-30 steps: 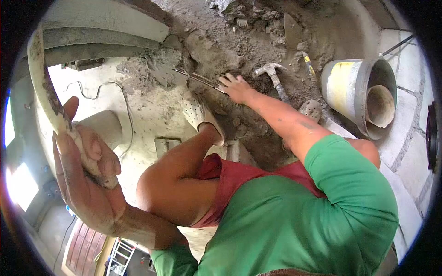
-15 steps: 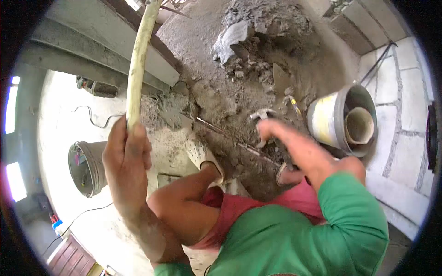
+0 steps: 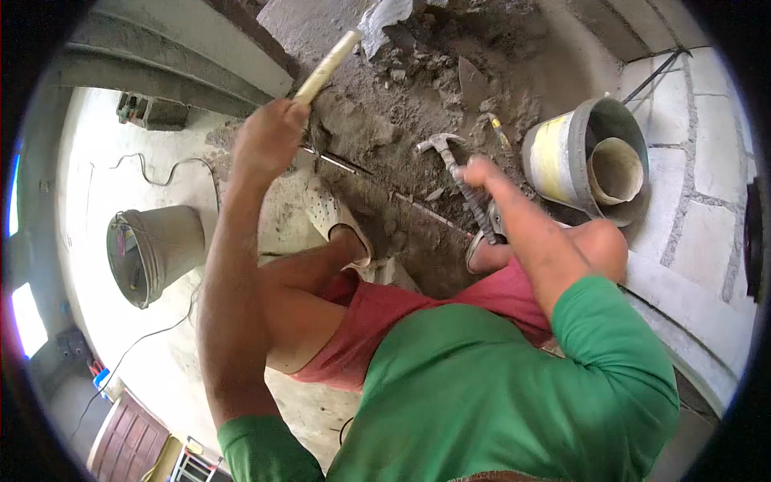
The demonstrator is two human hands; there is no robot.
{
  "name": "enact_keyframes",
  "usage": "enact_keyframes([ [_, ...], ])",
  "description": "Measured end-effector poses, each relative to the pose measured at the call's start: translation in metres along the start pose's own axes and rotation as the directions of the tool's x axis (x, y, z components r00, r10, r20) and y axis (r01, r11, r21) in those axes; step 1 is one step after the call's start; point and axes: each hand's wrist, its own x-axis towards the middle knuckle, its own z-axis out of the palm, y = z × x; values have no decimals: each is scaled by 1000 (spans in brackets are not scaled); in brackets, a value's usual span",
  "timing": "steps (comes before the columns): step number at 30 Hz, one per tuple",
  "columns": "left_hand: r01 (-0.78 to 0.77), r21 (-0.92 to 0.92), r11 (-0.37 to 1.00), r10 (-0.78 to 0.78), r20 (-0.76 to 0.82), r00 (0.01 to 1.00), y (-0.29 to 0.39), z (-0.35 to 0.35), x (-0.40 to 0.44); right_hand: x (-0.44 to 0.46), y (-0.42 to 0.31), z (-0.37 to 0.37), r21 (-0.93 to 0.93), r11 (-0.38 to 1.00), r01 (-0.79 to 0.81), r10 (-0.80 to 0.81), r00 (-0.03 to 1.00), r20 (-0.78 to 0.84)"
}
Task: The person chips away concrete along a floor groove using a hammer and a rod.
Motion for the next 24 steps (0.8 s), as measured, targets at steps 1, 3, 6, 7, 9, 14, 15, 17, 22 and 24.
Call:
enact_keyframes([
  [1, -11, 62, 998, 10, 22, 1000, -2, 16, 15, -2, 14, 43, 140, 989, -52, 50, 999, 22],
  [3, -30, 128, 991, 23, 52, 998, -13, 58, 42, -1, 21, 121, 512, 856, -69, 296, 877, -378],
  [6, 36, 180, 983, -57, 113, 992, -36, 120, 69, -28, 7, 87, 857, 469, -212, 183, 973, 140],
  [7, 71, 194, 978, -94, 115, 989, -47, 143, 73, -34, 1, 75, 857, 470, -214, 185, 973, 142],
  [9, 104, 202, 974, -128, 111, 985, -55, 165, 75, -36, -10, 49, 911, 383, -151, 10, 987, 159],
  [14, 132, 174, 976, -153, 113, 982, -44, 182, 64, -70, -28, 11, 763, 646, 5, 89, 993, -82],
  [15, 87, 186, 979, -113, 134, 984, -44, 185, 63, -80, -34, 4, 798, 599, 65, 72, 988, -134],
  [17, 44, 206, 978, -73, 135, 988, -44, 197, 66, -94, -44, -14, 829, 546, 122, 64, 980, -187],
  [22, -38, 291, 956, -19, 191, 981, -19, 199, 70, -104, -57, -90, 561, 788, 255, 1, 910, -415],
  [24, -147, 352, 924, 85, 187, 979, 0, 189, 79, -116, -64, -126, 530, 802, 277, -2, 887, -461],
])
